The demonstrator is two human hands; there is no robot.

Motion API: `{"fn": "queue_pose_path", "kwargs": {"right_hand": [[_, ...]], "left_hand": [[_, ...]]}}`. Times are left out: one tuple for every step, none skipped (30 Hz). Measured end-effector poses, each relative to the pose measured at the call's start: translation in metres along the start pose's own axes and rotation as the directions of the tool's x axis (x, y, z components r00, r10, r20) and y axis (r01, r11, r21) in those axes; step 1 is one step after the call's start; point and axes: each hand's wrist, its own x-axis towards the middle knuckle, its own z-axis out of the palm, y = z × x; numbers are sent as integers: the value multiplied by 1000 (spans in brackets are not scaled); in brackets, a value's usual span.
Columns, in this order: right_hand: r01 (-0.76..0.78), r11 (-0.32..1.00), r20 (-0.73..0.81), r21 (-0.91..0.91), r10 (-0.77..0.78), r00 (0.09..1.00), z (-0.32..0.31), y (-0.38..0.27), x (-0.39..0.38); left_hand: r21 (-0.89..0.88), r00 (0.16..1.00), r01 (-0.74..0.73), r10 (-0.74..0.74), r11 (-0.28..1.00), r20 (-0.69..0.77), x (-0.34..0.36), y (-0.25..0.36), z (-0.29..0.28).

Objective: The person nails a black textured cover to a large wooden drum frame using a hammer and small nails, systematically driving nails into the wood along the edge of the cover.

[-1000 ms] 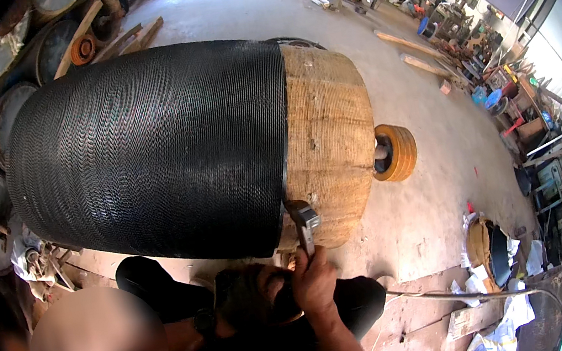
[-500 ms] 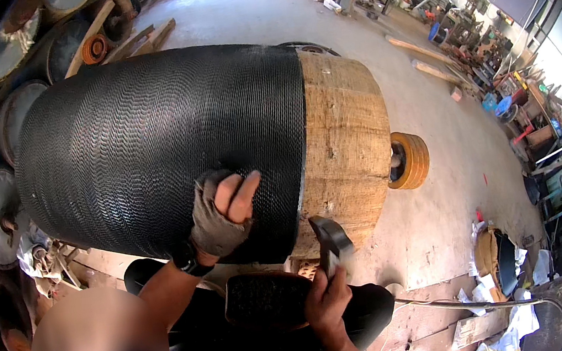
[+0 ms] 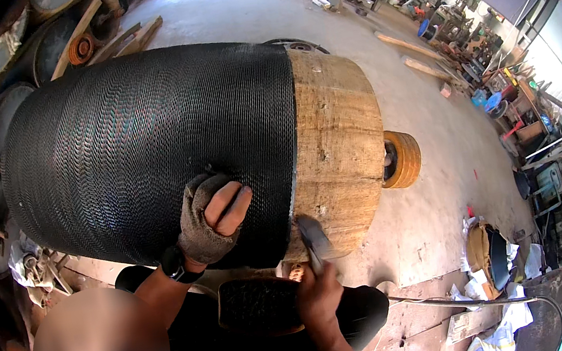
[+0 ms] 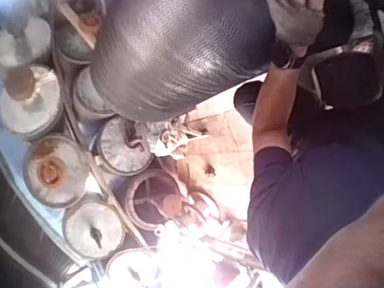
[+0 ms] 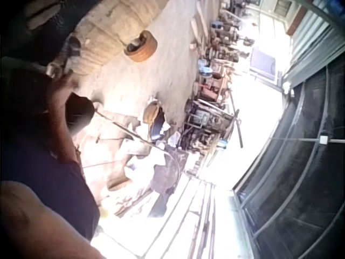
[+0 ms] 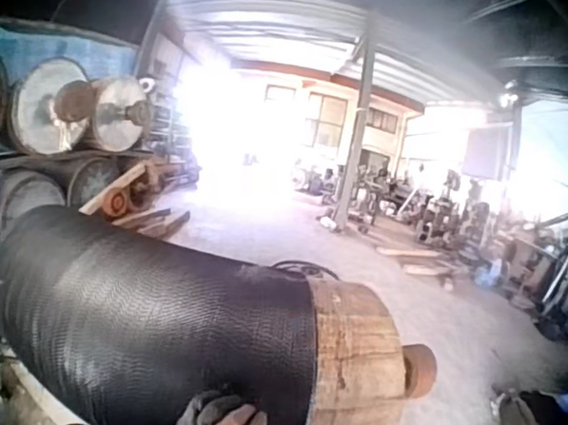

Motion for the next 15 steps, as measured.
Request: {"fn": "queue_pose_path", "kwargs": {"right_hand": [[-118, 987, -1, 111, 119, 993, 8, 1, 4], [-188, 978, 74, 85, 182, 981, 3, -4, 1], [-192, 952, 39, 237, 188, 981, -6, -6, -6], [-186, 904, 7, 384, 199, 980, -10, -5, -11], [-125, 910, -28, 396, 148, 989, -8, -3, -10], [-63, 911, -64, 407, 97, 993, -6, 0, -7], [0, 910, -99, 415, 45, 994, -3, 4, -4], [30, 971, -169, 236, 11, 986, 7, -1, 4], [-23, 982, -121, 187, 47, 992, 11, 1, 5], [-74, 988, -75, 136, 85, 994, 13, 3, 5], [-79, 977, -74, 198, 95, 993, 6, 0, 8], [-106, 960, -46, 259, 122, 991, -4, -2, 0], [-59, 957, -76, 284, 84, 994, -10, -3, 2], [4, 952, -102, 307, 29, 994, -17, -8, -2], [195, 938, -227, 285, -132, 965, -16, -5, 3]], "left_hand": [[-15, 1000, 5, -4, 1000, 12, 0, 1, 0], [-15, 999, 15, -14, 1000, 30, -4, 1, -5], [-28, 999, 30, -28, 999, 41, -5, 2, -2], [-18, 999, 27, -27, 999, 43, -4, 0, 0], [-12, 999, 17, -16, 1000, 48, 2, -3, -1], [-5, 999, 6, -6, 1000, 53, 5, -5, 0], [4, 999, 14, -14, 1000, 44, 3, -5, 3], [19, 999, 11, -12, 1000, 35, 3, -7, 3], [34, 1000, 9, -9, 999, 25, 3, -7, 3], [23, 1000, 11, -12, 1000, 17, 3, -6, 4], [14, 1000, 8, -8, 1000, -4, 3, -7, 7], [-2, 1000, 17, -17, 1000, 4, 0, -4, 7], [6, 999, 35, -35, 999, 10, 0, -3, 7], [7, 998, 49, -49, 999, 27, 4, -3, 5], [7, 997, 63, -64, 998, 44, 5, -3, 7]]}}
